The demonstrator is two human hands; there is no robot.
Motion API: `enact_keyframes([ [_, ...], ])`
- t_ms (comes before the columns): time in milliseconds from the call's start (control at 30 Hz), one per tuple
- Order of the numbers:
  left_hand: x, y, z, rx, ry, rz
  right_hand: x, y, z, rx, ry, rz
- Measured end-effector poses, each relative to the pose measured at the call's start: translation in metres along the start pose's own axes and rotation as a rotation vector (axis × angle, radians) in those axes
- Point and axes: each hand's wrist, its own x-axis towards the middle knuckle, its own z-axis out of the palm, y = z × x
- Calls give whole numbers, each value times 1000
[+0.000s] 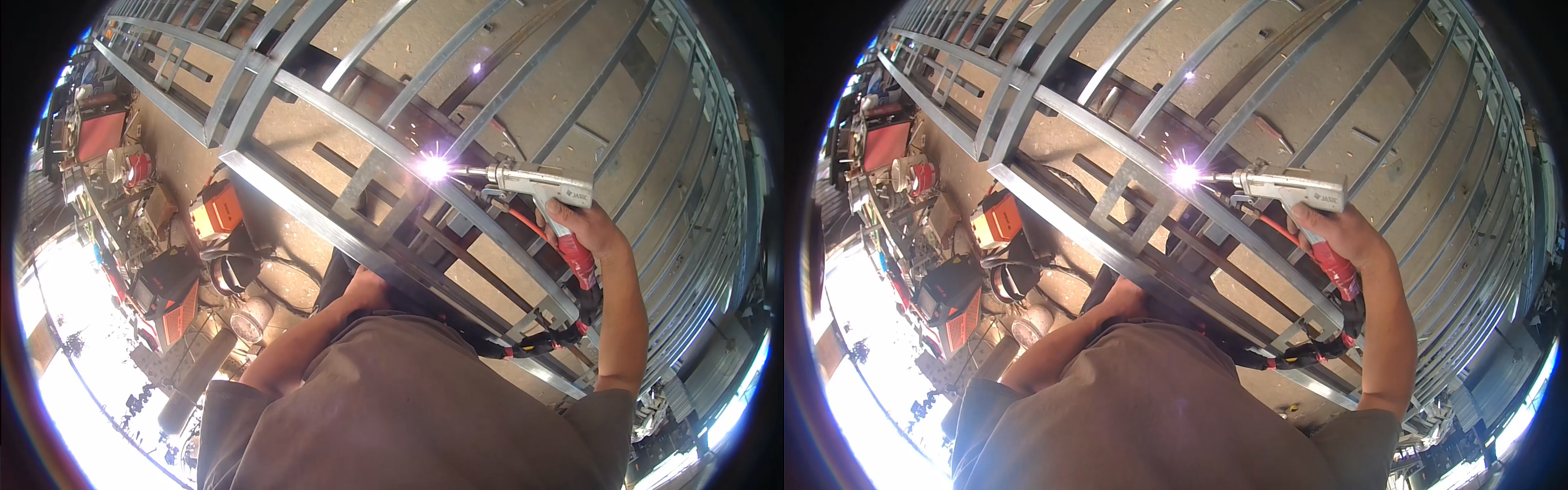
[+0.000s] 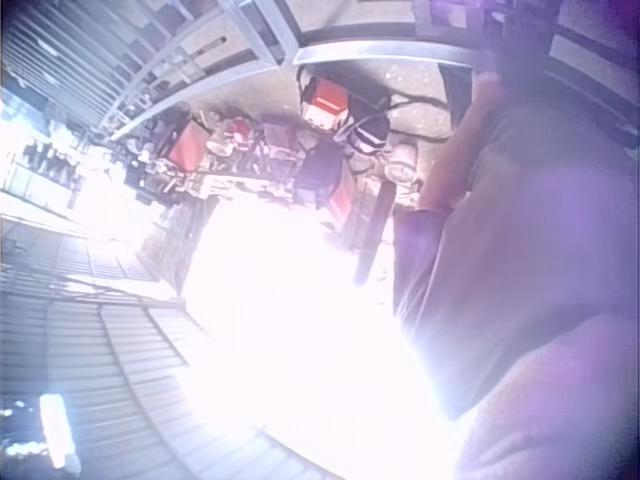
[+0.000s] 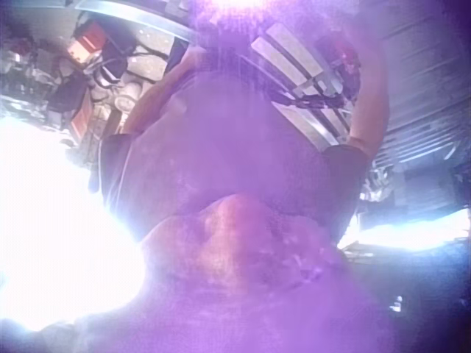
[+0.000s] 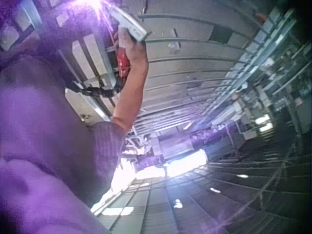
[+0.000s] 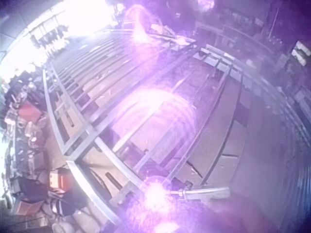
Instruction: The person welds a metal frame using a handheld welding torch, moving along the frame to join multiple sections. Sparks and smoke are visible as the welder works on different joints of the structure.
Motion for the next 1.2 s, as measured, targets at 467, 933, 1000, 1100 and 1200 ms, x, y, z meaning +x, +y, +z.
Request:
enact_keyframes([
  [467,0,0,4,0,-20,-4,-3,2,-2,-15,0,22],
  [933,1,-18,13,-53,-35,41,-19,6,5,-29,65,61],
  [1000,0,-24,16,12,-196,-15,-27,6,11,-40,168,90],
  [1100,-2,-26,17,77,-294,-23,-49,5,20,27,276,40],
  [1200,-8,-19,19,97,-337,-40,-75,6,25,35,328,53],
])
